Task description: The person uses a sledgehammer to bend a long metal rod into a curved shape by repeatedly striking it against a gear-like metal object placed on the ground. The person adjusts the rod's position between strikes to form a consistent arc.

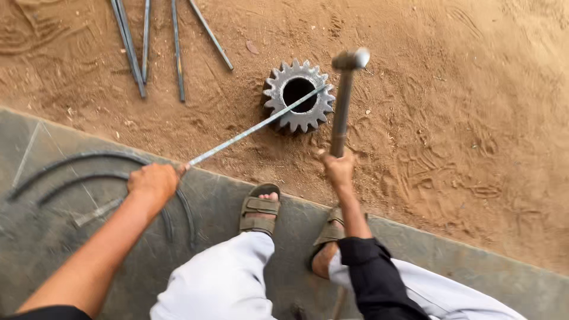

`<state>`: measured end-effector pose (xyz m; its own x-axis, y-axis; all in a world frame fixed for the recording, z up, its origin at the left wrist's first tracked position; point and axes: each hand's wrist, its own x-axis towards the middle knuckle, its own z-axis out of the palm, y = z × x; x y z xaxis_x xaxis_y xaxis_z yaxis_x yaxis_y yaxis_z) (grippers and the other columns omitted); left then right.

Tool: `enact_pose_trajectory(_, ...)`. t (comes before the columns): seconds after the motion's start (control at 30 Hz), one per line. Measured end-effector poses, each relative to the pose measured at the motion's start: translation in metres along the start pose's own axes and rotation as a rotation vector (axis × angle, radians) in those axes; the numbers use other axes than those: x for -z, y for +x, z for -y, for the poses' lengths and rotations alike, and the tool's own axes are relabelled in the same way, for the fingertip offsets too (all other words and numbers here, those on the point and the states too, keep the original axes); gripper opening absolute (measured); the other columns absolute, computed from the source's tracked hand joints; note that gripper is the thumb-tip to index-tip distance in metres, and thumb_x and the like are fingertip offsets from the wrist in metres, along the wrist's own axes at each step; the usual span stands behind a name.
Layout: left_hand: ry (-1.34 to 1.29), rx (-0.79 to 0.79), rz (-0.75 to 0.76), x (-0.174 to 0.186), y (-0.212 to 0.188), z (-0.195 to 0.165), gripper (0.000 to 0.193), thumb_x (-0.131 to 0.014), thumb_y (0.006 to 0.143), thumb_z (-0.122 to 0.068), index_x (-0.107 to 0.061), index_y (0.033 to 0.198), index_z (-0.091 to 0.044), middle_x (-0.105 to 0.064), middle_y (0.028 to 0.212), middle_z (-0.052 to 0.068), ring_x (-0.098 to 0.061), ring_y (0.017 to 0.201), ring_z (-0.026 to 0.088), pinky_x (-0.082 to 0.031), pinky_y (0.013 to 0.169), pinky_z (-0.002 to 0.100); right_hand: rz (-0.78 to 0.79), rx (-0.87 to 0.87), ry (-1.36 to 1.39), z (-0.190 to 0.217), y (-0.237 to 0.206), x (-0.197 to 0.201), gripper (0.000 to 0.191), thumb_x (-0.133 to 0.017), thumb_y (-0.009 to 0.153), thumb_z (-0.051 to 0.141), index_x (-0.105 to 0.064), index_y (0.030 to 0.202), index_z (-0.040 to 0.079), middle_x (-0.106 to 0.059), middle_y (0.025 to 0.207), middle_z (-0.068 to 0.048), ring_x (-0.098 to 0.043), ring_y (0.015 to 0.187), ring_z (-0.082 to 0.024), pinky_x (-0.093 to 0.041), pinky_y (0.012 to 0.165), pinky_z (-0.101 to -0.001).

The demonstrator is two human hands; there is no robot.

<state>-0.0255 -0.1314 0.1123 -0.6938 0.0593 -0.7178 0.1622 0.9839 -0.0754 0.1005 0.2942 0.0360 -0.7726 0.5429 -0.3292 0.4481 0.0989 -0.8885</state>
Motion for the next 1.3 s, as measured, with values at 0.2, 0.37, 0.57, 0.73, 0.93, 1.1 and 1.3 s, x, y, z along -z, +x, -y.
enact_pose_trajectory(0.2, -0.032, 0.059, -0.009, 0.017, -0.002, 0.008, 0.070, -0.038, 0.103, -0.067, -0.077, 0.121, -0.011, -0.073, 0.127, 0.019, -0.068, 0.122, 0.040, -0.055, 0.099, 0.053, -0.149, 0.653, 0.164, 0.133, -0.008, 0.047, 0.016, -0.077, 0.107, 0.005, -0.065, 0.097, 0.002, -0.063, 0.075, -0.007, -0.059, 0.053, -0.014, -0.053, 0.046, -0.0279)
enact_pose_trajectory(0.37, 0.015, 0.071, 0.019, 0.020, 0.000, 0.015, 0.078, -0.032, 0.103, -0.071, -0.076, 0.124, -0.010, -0.071, 0.131, 0.019, -0.067, 0.124, 0.040, -0.054, 0.101, 0.053, -0.149, 0.933, 0.379, 0.124, 0.042, 0.035, 0.019, -0.073, 0.103, 0.002, -0.056, 0.100, 0.011, -0.060, 0.084, -0.005, -0.059, 0.060, -0.010, -0.056, 0.048, -0.0249)
enact_pose_trajectory(0.57, 0.008, 0.051, 0.001, 0.008, 0.003, 0.016, 0.078, -0.030, 0.103, -0.070, -0.075, 0.125, -0.011, -0.071, 0.131, 0.020, -0.066, 0.126, 0.040, -0.053, 0.104, 0.052, 0.029, -0.112, -0.459, -0.010, 0.018, -0.019, 0.012, -0.064, 0.091, 0.014, -0.065, 0.100, 0.005, -0.062, 0.064, -0.006, -0.053, 0.046, -0.009, -0.046, 0.040, -0.0267)
enact_pose_trajectory(0.73, 0.001, 0.050, 0.004, 0.007, 0.005, 0.016, 0.078, -0.030, 0.102, -0.071, -0.073, 0.129, -0.012, -0.066, 0.137, 0.020, -0.062, 0.130, 0.040, -0.049, 0.107, 0.054, -0.028, 0.088, -0.227, 0.031, -0.006, -0.011, 0.024, -0.070, 0.091, 0.020, -0.059, 0.107, 0.006, -0.065, 0.076, -0.005, -0.058, 0.049, -0.009, -0.053, 0.039, -0.0270)
enact_pose_trajectory(0.93, -0.004, 0.090, 0.011, 0.015, -0.004, 0.019, 0.078, -0.030, 0.103, -0.070, -0.072, 0.130, -0.011, -0.067, 0.137, 0.019, -0.063, 0.130, 0.039, -0.052, 0.104, 0.053, -0.125, 0.797, 0.076, 0.143, -0.001, 0.011, 0.012, -0.070, 0.098, 0.011, -0.065, 0.088, 0.007, -0.063, 0.064, -0.004, -0.060, 0.046, -0.007, -0.050, 0.042, -0.0278)
enact_pose_trajectory(1.1, 0.027, 0.099, 0.060, 0.022, -0.008, 0.017, 0.076, -0.030, 0.103, -0.070, -0.074, 0.129, -0.013, -0.068, 0.137, 0.017, -0.064, 0.130, 0.038, -0.053, 0.104, 0.052, -0.204, 0.640, -0.075, 0.110, 0.036, 0.007, 0.027, -0.071, 0.105, 0.012, -0.060, 0.082, 0.005, -0.061, 0.067, -0.006, -0.055, 0.051, -0.011, -0.054, 0.048, -0.0256)
enact_pose_trajectory(1.3, 0.024, 0.093, 0.010, 0.008, -0.003, 0.023, 0.075, -0.029, 0.103, -0.069, -0.073, 0.129, -0.014, -0.068, 0.136, 0.016, -0.063, 0.130, 0.037, -0.052, 0.105, 0.051, 0.006, -0.293, -0.456, -0.005, 0.007, -0.022, 0.021, -0.068, 0.084, 0.012, -0.064, 0.101, 0.001, -0.064, 0.067, -0.007, -0.059, 0.050, -0.018, -0.051, 0.042, -0.0359)
